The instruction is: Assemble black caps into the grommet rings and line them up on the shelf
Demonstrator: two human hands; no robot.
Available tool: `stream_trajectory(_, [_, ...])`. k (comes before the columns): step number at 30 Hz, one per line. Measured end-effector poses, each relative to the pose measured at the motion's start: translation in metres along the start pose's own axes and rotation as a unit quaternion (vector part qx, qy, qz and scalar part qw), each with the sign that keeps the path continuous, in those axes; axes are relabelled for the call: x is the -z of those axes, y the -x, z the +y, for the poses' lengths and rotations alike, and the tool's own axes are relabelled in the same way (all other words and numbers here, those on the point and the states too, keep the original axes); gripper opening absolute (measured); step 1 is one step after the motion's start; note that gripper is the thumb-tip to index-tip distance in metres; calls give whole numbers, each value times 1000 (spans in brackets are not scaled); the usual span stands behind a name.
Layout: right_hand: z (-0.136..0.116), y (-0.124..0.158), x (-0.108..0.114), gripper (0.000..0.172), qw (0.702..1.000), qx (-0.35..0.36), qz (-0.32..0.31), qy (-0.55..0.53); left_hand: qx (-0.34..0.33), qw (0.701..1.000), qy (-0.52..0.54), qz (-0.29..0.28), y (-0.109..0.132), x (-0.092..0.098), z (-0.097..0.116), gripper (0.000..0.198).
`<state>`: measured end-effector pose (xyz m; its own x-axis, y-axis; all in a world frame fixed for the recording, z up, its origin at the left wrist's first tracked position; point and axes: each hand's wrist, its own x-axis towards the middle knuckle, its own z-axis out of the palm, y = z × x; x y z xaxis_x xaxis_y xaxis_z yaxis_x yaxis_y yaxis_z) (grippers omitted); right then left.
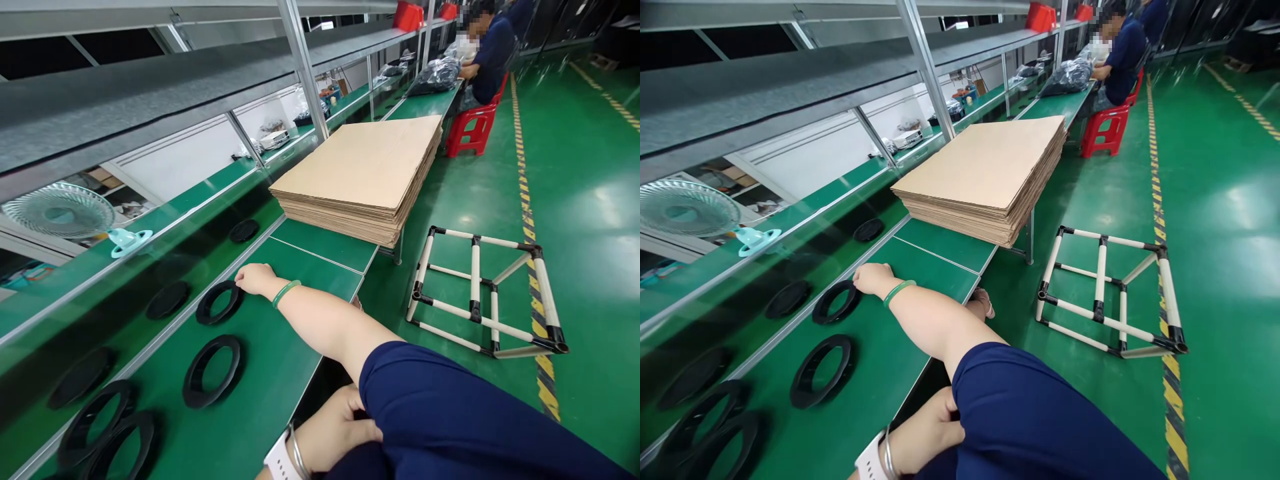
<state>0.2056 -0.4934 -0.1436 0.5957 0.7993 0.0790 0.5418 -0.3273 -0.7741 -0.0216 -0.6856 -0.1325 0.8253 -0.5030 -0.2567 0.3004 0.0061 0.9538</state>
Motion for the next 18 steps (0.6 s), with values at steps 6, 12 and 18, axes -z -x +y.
stream_trajectory(6, [-1, -1, -2, 15, 1000, 7, -7, 19, -96, 977, -189, -18, -15, 6, -28, 28])
stream_trajectory(12, [-3, 0, -7, 14, 998, 29, -24, 46, -86, 926, -362, 58, 1, 28, -34, 31])
stream_trajectory(18, [-6, 8, -15, 16, 997, 47, -12, 68, 8, 943, -301, 141, 30, 35, -27, 14])
